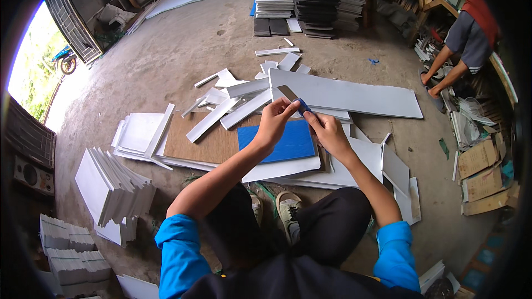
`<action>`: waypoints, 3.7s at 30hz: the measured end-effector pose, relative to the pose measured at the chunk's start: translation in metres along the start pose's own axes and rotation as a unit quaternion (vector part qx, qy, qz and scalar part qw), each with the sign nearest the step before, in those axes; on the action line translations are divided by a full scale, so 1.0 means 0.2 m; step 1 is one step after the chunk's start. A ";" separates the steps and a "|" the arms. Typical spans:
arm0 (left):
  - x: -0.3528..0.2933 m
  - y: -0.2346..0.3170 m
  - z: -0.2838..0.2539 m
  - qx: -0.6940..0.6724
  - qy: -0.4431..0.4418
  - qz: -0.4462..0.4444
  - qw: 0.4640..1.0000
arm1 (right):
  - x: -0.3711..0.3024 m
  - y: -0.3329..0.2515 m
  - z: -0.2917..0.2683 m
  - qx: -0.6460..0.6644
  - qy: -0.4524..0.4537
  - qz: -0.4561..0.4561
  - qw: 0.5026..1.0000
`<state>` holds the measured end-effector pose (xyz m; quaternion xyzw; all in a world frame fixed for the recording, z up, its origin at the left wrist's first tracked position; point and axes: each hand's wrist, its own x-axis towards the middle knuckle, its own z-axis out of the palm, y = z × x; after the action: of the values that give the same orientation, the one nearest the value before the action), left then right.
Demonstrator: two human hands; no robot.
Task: The person sits on the floor and uses a utility knife to cut white foam sheets. They use a blue foam board as a template to trace and cut the white sheets into matching rectangular shapes. The person repeatedly aligns the template, cuts along the edges, and separates the cut pieces.
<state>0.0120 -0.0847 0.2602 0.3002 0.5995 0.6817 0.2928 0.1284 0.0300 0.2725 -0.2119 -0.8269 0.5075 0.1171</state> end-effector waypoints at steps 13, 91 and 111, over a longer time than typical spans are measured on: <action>0.04 -0.09 -0.07 -0.016 -0.047 -0.059 0.997 | 0.01 0.12 0.07 0.125 -0.104 -0.015 0.987; 0.35 -1.33 0.18 0.582 -0.153 -0.123 0.789 | 0.76 1.18 0.22 -0.261 -0.139 0.208 0.932; 0.35 -1.31 0.18 0.591 -0.150 -0.132 0.782 | 0.08 1.03 0.06 -0.245 -0.141 0.262 0.923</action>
<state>0.0038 0.0210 0.0079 0.4306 0.8673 0.0949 0.2312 0.1575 0.1093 0.0847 -0.3698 -0.8483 0.3258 -0.1933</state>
